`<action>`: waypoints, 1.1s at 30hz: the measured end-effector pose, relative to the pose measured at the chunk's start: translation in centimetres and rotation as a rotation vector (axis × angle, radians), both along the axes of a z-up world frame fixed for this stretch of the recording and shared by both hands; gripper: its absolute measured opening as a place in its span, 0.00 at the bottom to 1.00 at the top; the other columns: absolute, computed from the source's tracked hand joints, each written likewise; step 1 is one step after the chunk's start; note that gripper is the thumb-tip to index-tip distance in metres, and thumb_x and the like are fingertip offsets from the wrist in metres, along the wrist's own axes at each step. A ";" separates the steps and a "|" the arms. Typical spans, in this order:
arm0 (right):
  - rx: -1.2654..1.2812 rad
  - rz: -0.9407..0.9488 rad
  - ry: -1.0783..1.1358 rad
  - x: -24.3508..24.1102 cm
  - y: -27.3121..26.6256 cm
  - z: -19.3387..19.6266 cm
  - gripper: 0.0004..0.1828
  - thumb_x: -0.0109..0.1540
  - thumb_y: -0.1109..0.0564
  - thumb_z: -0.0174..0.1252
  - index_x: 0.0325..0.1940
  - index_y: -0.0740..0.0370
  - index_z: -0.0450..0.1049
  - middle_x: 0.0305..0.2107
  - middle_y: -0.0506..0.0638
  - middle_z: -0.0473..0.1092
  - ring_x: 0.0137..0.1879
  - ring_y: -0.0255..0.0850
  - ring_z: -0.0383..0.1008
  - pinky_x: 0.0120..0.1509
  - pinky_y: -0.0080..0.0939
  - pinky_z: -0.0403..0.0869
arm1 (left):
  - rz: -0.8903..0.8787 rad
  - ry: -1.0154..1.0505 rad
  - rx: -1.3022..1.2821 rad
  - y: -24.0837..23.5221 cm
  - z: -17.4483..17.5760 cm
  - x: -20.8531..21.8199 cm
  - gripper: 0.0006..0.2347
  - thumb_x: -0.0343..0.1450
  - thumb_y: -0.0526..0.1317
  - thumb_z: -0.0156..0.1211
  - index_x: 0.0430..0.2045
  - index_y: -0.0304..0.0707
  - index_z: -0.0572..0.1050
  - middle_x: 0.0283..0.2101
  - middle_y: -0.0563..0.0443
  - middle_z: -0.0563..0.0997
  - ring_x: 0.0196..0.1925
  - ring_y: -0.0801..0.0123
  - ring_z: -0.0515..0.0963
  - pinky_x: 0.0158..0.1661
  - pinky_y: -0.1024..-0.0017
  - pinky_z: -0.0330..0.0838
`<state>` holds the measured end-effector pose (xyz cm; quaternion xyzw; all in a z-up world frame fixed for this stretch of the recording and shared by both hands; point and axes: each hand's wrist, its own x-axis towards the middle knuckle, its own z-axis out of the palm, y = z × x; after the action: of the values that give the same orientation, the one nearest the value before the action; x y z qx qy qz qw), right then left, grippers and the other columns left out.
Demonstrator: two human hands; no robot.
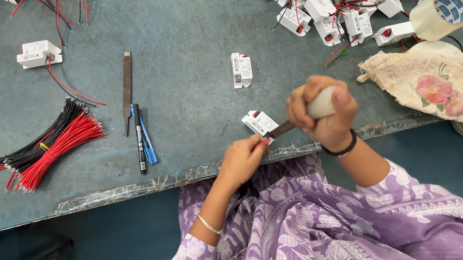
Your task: The person assembles multiple LED driver units by hand, inserting bundles of red and black wires into small white plastic housings and securing them using a screwdriver and a metal tool.
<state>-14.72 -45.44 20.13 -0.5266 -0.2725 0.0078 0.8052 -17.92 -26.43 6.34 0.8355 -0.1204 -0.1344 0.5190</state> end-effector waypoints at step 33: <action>-1.716 -0.850 0.026 18.7 -12.6 -11.9 0.18 0.51 0.50 0.68 0.44 0.54 0.81 0.39 0.61 0.77 0.46 0.59 0.78 0.50 0.57 0.77 | 0.282 -0.075 -0.518 5.8 -5.4 3.3 0.10 0.76 0.39 0.56 0.44 0.35 0.82 0.40 0.57 0.84 0.46 0.82 0.77 0.51 0.79 0.69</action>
<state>3.95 -58.04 8.19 -0.9919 0.0491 -0.0821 0.0833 -14.60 -20.63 0.94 0.6880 -0.0524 0.0053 0.7238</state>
